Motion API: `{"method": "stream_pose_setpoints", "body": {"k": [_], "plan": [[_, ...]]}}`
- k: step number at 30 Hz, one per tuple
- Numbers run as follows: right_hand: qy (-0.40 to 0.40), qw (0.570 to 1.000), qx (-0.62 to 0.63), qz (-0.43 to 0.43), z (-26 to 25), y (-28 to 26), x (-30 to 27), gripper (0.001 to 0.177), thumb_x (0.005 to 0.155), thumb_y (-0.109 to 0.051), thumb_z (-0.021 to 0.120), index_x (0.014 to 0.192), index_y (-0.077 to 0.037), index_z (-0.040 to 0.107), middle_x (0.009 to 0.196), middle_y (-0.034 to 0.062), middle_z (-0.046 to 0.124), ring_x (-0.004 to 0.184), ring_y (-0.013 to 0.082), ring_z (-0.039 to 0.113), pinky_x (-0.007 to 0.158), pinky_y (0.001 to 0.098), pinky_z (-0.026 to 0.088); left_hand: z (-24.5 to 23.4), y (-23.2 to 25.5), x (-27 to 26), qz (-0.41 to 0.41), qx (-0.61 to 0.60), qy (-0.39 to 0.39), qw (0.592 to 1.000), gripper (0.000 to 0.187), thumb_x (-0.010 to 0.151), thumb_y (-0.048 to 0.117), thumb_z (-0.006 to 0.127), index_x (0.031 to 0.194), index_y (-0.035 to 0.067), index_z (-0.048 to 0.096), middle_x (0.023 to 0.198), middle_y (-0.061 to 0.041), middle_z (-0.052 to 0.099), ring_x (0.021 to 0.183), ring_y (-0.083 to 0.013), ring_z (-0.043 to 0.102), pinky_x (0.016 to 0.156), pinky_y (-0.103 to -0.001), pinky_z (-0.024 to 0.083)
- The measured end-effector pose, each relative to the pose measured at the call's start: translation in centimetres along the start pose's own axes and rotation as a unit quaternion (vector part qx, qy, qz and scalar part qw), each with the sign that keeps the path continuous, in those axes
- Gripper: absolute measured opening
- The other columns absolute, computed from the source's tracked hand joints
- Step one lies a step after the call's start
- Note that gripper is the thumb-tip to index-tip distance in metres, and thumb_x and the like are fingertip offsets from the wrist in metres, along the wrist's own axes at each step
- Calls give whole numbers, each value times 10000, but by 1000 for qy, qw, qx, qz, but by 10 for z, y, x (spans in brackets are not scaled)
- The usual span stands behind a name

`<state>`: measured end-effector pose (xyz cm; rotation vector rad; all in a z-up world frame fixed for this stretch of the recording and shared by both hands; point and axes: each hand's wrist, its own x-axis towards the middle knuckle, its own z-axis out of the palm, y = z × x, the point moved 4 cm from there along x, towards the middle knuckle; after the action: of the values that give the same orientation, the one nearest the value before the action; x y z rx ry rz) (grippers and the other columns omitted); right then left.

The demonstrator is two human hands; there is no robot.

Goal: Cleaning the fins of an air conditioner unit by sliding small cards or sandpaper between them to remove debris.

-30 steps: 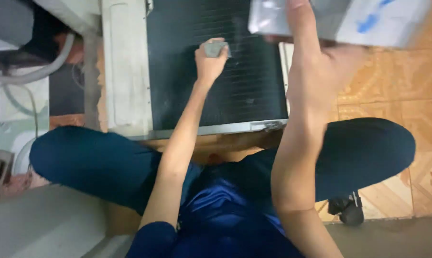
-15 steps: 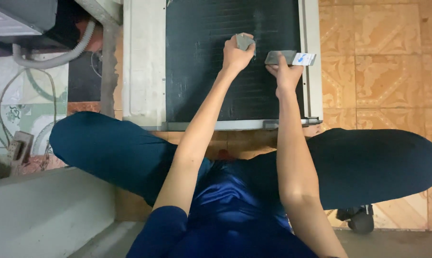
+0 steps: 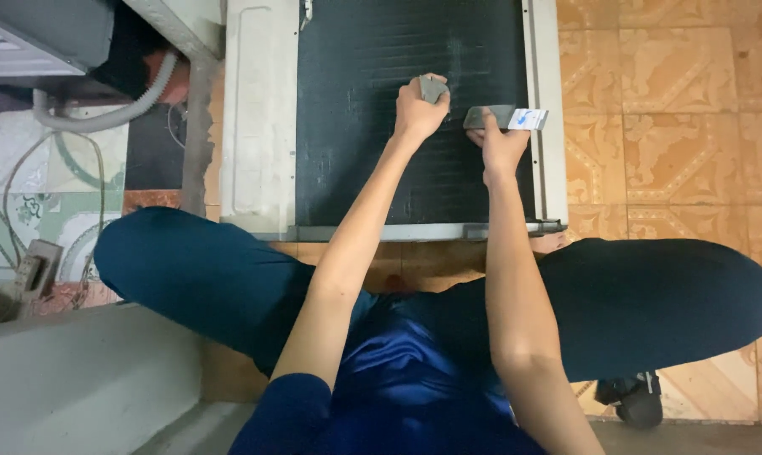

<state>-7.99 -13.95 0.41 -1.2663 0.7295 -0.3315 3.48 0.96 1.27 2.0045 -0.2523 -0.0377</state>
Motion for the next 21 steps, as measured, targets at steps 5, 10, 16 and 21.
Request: {"method": "stream_pose_setpoints", "body": {"k": [5, 10, 16, 21], "plan": [[6, 1000, 5, 7, 4, -8, -7, 467, 900, -143, 791, 1226, 36, 508, 961, 127, 720, 689, 129, 734, 651, 220, 649, 0, -1, -2, -35, 88, -14, 995, 298, 833, 234, 731, 1118, 157, 763, 968, -80, 809, 807, -281, 790, 738, -373, 629], [97, 921, -217, -309, 15, -7, -11, 352, 926, -117, 802, 1259, -56, 708, 1080, 234, 747, 895, 397, 742, 668, 423, 647, -11, 11, -23, 27, 20, 15, 999, 301, 914, 338, 763, 1177, 192, 767, 1046, -195, 780, 995, -429, 749, 833, -517, 626], [-44, 885, -267, -378, 36, -13, -43, 644, 925, 132, 600, 1521, -110, 566, 1456, 258, 537, 1325, 509, 496, 1107, 586, 446, -39, 28, -60, 103, -100, 106, 984, 294, 1042, 238, 693, 1311, 123, 721, 1179, -229, 749, 1138, -401, 701, 973, -486, 575], [-81, 864, -319, -381, 46, -7, -49, 813, 892, 128, 529, 1640, -160, 396, 1615, 197, 385, 1450, 463, 395, 1199, 543, 381, -37, -6, -64, 80, -142, 133, 978, 354, 1088, 270, 642, 1423, 153, 651, 1303, -223, 702, 1194, -380, 680, 950, -470, 611]]}}
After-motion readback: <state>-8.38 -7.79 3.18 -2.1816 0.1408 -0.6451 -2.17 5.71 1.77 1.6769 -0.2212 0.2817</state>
